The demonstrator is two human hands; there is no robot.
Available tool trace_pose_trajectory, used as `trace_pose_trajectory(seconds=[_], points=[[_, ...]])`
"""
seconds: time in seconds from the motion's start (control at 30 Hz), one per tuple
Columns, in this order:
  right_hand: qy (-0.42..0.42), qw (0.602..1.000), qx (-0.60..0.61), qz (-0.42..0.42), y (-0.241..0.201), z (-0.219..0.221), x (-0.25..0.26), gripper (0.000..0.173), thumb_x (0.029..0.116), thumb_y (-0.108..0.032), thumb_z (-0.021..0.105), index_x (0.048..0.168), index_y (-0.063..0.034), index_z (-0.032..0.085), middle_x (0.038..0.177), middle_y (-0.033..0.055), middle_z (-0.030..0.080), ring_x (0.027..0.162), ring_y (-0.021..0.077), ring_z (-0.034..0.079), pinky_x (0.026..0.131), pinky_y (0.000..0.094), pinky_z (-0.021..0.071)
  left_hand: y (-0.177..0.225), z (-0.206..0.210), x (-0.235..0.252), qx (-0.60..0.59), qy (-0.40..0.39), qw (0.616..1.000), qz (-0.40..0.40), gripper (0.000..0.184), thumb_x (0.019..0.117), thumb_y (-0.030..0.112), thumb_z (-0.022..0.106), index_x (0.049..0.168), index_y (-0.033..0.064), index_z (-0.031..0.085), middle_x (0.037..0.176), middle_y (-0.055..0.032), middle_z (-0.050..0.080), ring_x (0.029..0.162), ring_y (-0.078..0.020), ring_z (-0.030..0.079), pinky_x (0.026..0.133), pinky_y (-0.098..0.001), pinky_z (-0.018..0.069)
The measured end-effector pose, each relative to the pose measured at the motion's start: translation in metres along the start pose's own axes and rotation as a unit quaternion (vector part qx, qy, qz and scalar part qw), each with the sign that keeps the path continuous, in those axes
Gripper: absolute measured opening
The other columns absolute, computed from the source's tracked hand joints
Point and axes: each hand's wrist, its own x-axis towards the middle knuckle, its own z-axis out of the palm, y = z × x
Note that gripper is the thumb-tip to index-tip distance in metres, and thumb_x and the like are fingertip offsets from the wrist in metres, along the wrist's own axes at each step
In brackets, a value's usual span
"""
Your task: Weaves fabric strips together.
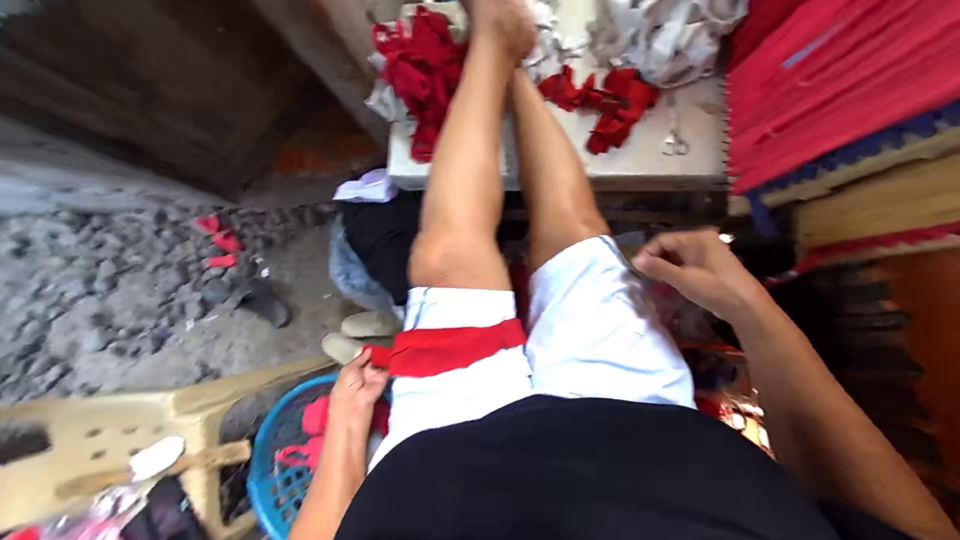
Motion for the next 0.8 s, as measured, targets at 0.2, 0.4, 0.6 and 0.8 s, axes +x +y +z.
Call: trace_pose_trajectory(seconds=[0.2, 0.4, 0.6, 0.8], points=[[0.028, 0.999, -0.005, 0.046, 0.014, 0.023, -0.042, 0.01, 0.096, -0.018, 0.068, 0.098, -0.0092, 0.072, 0.082, 0.0015, 0.07, 0.071, 0.0105, 0.066, 0.065, 0.0329, 0.0581, -0.008, -0.08, 0.153, -0.087, -0.078, 0.987, 0.111, 0.024, 0.1056, 0.012, 0.045, 0.128, 0.0022, 0.047, 0.107, -0.0152, 0.061, 0.09, -0.0234, 0.064, 0.079, -0.04, 0.058], [0.093, 0.99, -0.105, -0.034, 0.002, 0.052, -0.043, 0.018, 0.0959, -0.017, 0.066, 0.104, -0.0026, 0.072, 0.1, 0.0118, 0.069, 0.085, 0.0206, 0.067, 0.076, 0.044, 0.0575, 0.016, -0.092, 0.113, -0.096, -0.093, 0.967, 0.217, 0.02, 0.1067, 0.01, 0.044, 0.126, 0.0033, 0.046, 0.102, -0.0121, 0.061, 0.085, -0.0193, 0.065, 0.075, -0.0359, 0.0588], [-0.071, 0.973, -0.12, -0.184, -0.052, 0.12, -0.004, 0.021, 0.0971, -0.023, 0.067, 0.105, -0.0039, 0.073, 0.097, 0.0103, 0.069, 0.085, 0.0203, 0.068, 0.078, 0.0409, 0.0596, 0.053, -0.09, -0.019, -0.144, -0.229, 0.903, 0.333, 0.016, 0.109, 0.013, 0.039, 0.11, 0.0095, 0.055, 0.091, -0.0054, 0.067, 0.083, -0.0156, 0.069, 0.078, -0.0353, 0.0614], [-0.169, 0.955, -0.175, -0.171, -0.072, 0.179, 0.027, 0.035, 0.0946, -0.031, 0.07, 0.112, -0.0008, 0.068, 0.108, 0.0185, 0.066, 0.104, 0.0342, 0.065, 0.091, 0.0521, 0.0537, 0.08, -0.105, -0.088, -0.161, -0.313, 0.834, 0.426, 0.034, 0.1105, 0.015, 0.03, 0.101, 0.0114, 0.063, 0.087, -0.0018, 0.069, 0.081, -0.012, 0.07, 0.077, -0.0292, 0.0604]])
